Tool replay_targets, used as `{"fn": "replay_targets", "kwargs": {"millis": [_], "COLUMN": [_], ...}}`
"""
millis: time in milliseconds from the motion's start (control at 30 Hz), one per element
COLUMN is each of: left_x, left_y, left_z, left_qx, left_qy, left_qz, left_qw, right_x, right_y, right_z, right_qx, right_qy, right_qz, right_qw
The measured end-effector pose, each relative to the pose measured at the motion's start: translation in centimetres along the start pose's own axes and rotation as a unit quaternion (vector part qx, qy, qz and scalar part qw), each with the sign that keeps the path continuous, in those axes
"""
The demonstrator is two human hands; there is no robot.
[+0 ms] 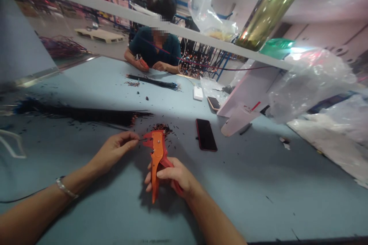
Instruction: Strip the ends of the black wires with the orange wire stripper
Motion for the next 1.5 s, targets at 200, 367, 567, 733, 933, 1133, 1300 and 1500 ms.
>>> {"fn": "replay_targets", "kwargs": {"millis": [200,367,567,733,933,1133,1300,1500], "left_x": [0.0,0.2,0.3,0.2,0.3,0.8,1.1,1.1], "left_y": [0.1,0.2,0.3,0.4,0.6,0.6,0.8,0.9], "left_z": [0.5,0.6,0.0,0.4,0.8,0.7,0.5,0.3], "left_qx": [-0.017,-0.024,-0.006,-0.017,-0.028,-0.021,-0.015,-0.01], "left_qy": [0.042,0.06,0.072,0.077,0.075,0.075,0.071,0.073], "left_qz": [-0.01,-0.015,-0.019,-0.02,-0.021,-0.022,-0.009,0.001], "left_qw": [0.999,0.998,0.997,0.997,0.997,0.997,0.997,0.997], "right_x": [0.0,0.1,0.1,0.1,0.2,0.2,0.0,-0.3], "right_y": [0.1,0.1,0.1,0.1,0.1,0.2,0.3,0.4], "right_z": [-0.1,-0.2,-0.1,0.1,0.2,0.2,0.5,0.8], "right_qx": [0.003,-0.004,-0.016,-0.023,-0.016,-0.019,-0.022,-0.019], "right_qy": [0.002,-0.001,-0.007,-0.004,0.002,0.003,0.009,0.033], "right_qz": [0.003,0.003,-0.006,-0.01,0.0,0.001,-0.003,-0.022], "right_qw": [1.0,1.0,1.0,1.0,1.0,1.0,1.0,0.999]}}
Point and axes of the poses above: each hand's wrist, its own y-axis away from the middle knuckle, its own z-axis out of the palm, x = y × z, the point moved 10 cm from there along -y, towards the middle knuckle, and after that the axes turned 9 degrees about x, right-handed, at the moved point
